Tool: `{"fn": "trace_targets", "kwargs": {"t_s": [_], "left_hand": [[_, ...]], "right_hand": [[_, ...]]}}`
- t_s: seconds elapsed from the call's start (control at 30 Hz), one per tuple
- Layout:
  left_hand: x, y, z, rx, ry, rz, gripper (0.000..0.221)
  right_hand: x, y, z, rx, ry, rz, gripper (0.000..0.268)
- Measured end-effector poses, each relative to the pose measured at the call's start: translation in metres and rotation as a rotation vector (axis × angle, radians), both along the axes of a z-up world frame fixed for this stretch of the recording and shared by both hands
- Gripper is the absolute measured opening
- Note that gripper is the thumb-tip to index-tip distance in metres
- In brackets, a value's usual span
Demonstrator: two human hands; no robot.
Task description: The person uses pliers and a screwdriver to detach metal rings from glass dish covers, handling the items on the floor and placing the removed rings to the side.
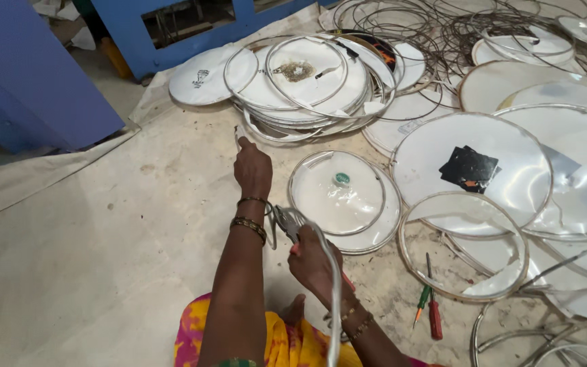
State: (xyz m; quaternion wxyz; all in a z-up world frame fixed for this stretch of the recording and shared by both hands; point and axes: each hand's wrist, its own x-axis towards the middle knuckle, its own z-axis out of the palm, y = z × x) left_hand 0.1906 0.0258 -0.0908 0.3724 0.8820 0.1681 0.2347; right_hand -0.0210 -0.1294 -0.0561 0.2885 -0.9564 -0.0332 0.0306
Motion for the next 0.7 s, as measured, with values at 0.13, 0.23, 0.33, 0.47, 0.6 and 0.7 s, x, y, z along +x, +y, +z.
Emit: {"fn": "trace_targets", "kwargs": {"t_s": [0.13, 0.23, 0.33, 0.47, 0.6, 0.7], "left_hand": [[0.029, 0.011, -0.015, -0.043, 0.011, 0.049, 0.025], [0.050, 0.044, -0.019, -0.052, 0.116, 0.141, 0.030], [0.056, 0.098, -0.030, -0.113, 0.115, 0.233, 0.031], [0.036, 0.166, -0.049, -0.318, 0.024, 0.355, 0.042], [-0.001, 0.146, -0.059, -0.923, -0.244, 0.266, 0.055], [-0.044, 0.087, -0.065, -1.352, -0.395, 0.037, 0.060]], "right_hand": [[-0.008, -0.019, -0.001, 0.040, 0.009, 0.027, 0.022], [-0.018, -0.029, -0.003, 0.083, -0.013, -0.008, 0.023], [-0.028, -0.036, -0.009, 0.280, 0.161, -0.034, 0.059], [-0.022, -0.022, -0.025, 0.241, 0.068, 0.036, 0.035], [-0.002, -0.021, -0.031, 0.225, 0.019, 0.012, 0.029], [0.014, -0.030, -0.027, 0.253, 0.053, -0.048, 0.027]]}}
